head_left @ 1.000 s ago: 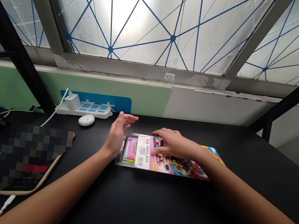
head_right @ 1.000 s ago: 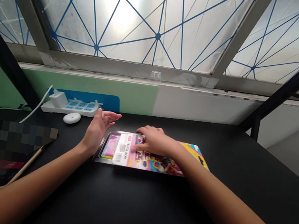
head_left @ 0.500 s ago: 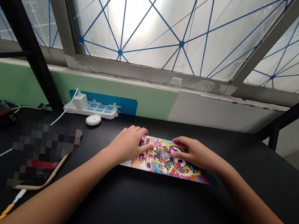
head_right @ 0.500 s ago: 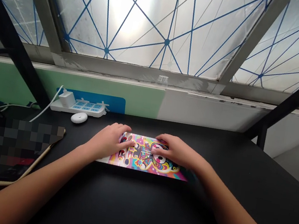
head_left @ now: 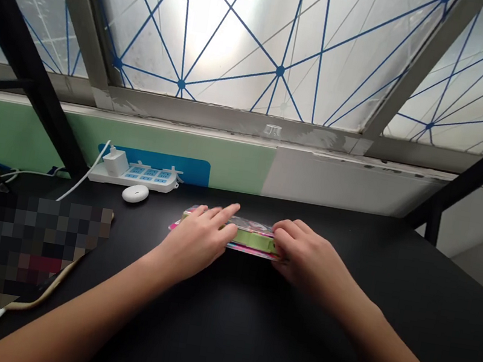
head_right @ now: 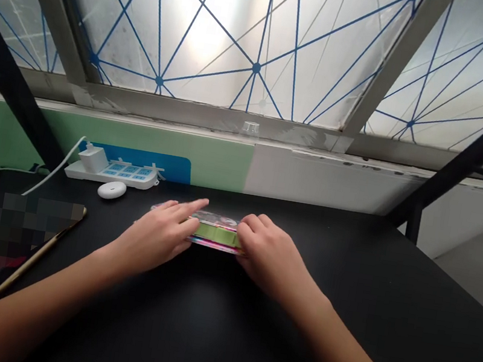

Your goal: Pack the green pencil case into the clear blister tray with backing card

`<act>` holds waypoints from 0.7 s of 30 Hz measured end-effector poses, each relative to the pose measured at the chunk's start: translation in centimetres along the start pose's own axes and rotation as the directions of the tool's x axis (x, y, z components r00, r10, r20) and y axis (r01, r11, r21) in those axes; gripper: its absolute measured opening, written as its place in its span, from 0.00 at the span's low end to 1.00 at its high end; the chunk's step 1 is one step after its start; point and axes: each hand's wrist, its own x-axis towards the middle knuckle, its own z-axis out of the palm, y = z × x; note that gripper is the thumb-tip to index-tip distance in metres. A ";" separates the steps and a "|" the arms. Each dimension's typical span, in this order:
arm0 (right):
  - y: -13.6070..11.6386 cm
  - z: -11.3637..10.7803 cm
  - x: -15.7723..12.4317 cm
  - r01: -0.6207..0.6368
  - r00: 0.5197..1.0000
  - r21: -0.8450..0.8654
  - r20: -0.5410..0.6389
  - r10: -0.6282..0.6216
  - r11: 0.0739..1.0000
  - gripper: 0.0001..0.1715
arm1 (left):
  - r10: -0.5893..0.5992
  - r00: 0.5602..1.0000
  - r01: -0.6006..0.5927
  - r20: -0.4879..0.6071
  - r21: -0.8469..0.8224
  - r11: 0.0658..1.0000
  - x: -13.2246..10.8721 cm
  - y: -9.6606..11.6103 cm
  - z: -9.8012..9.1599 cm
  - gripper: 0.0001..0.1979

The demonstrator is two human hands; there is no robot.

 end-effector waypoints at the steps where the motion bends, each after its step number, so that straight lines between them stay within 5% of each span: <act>1: -0.3 0.2 0.1 0.017 1.000 0.005 0.006 -0.017 1.000 0.08 | 0.007 0.999 -0.006 0.046 -0.020 1.000 0.0 -0.1 0.2 0.06; 7: -0.3 1.0 0.3 0.094 0.994 0.161 0.047 -0.103 0.982 0.34 | 0.016 0.995 -0.005 0.096 -0.119 0.993 0.1 -1.3 -0.3 0.26; 16: 0.7 1.6 0.5 -0.039 0.987 0.377 0.158 -0.023 0.925 0.34 | -0.119 0.969 0.153 0.216 -0.149 0.977 -0.9 -3.0 2.0 0.39; 21: 2.6 2.6 0.8 -0.118 0.987 0.398 0.144 0.065 0.910 0.51 | -0.155 0.972 0.172 0.178 -0.081 0.982 -0.7 -2.0 1.8 0.42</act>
